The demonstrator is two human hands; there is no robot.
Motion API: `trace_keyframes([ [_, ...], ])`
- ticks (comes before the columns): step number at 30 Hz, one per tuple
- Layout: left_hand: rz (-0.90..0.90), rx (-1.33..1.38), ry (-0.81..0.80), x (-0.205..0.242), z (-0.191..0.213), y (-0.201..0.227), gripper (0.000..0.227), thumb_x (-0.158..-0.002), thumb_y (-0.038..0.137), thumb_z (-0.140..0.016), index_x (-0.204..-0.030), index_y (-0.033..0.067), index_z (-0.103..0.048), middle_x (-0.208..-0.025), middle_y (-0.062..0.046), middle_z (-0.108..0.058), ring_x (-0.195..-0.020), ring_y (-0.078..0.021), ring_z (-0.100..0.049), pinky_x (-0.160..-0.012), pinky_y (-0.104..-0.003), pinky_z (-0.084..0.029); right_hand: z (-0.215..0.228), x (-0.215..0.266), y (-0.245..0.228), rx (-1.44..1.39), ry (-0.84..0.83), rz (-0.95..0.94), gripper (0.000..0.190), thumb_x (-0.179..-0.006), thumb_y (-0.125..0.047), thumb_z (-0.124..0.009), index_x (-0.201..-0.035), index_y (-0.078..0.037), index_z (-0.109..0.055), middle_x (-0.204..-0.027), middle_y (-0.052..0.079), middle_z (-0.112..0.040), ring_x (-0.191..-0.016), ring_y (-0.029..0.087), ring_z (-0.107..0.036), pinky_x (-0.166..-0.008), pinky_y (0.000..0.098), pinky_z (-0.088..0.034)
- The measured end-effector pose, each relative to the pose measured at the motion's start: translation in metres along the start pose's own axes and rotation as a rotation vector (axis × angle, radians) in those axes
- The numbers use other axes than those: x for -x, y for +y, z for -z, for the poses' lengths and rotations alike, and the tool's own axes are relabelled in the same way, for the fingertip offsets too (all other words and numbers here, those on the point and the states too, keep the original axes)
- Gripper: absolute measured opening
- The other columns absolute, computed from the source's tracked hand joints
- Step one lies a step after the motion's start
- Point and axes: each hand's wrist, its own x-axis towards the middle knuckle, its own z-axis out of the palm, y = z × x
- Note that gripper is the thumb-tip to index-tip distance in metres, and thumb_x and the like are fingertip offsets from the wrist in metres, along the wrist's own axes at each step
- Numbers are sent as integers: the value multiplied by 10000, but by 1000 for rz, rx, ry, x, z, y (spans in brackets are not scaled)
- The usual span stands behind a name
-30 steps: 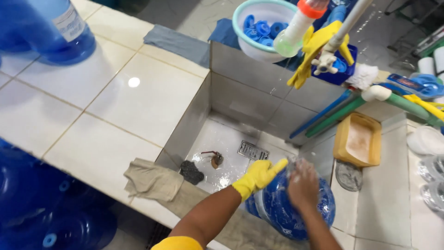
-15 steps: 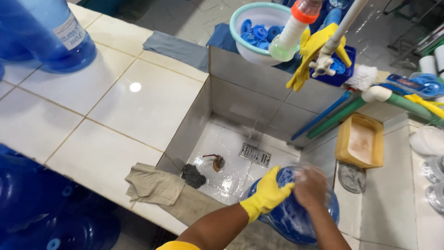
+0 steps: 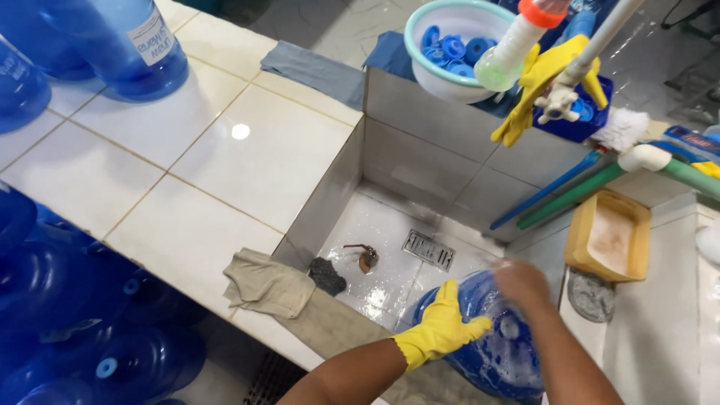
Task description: The person scrubs the exterior of a large blue water jug with a steel wool pad in a tiled sink. They rinse the jug under running water, then use a long-handled brush to scrub the interior. The person rinses the jug again and repeats the scrubbing and rinsing process.
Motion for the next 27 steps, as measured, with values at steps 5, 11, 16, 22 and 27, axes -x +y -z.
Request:
trace_keyframes([
  [5,3,85,-35,-5,51,31,767,-735,824,-481,-955,100,-603,-974,-67,-691,-882,-210,-628,-781,-396,-520,-56,-7,62,257,297,-148,400,-979,-352,-382,-1166,-317,-733,-1263,12,-720,-1131,327,-705,-969,474,-569],
  [11,2,40,-225,-44,41,62,1112,-693,737,-532,-1557,58,-359,-1566,-177,-446,-1427,-337,-452,-1212,-438,-340,-101,125,21,-17,197,1,646,-1026,-373,-300,-1631,-171,-199,-1721,60,-166,-1589,273,-123,-1261,454,-124],
  [16,4,249,-280,-54,30,46,1033,-681,538,-678,-1585,153,-356,-1606,-135,-420,-1470,-310,-412,-1231,-442,-327,-72,131,12,-11,151,-336,609,-1020,-367,-323,-1612,-229,-279,-1733,65,-167,-1604,337,-126,-1253,501,-194],
  [22,80,449,-88,-11,26,46,931,-790,439,-702,-1589,135,-334,-1626,-106,-394,-1502,-243,-380,-1251,-376,-291,-111,113,55,29,460,-69,568,-878,-220,-418,-1398,-32,-542,-1525,167,-488,-1481,315,-396,-1292,431,-255],
  [27,56,491,65,-31,-3,1,1007,-769,545,-736,-1572,78,-344,-1609,-104,-425,-1471,-202,-435,-1233,-302,-312,-111,119,44,-14,499,63,373,-955,-216,-486,-1218,-145,-740,-1495,93,-602,-1391,340,-567,-1066,492,-485],
])
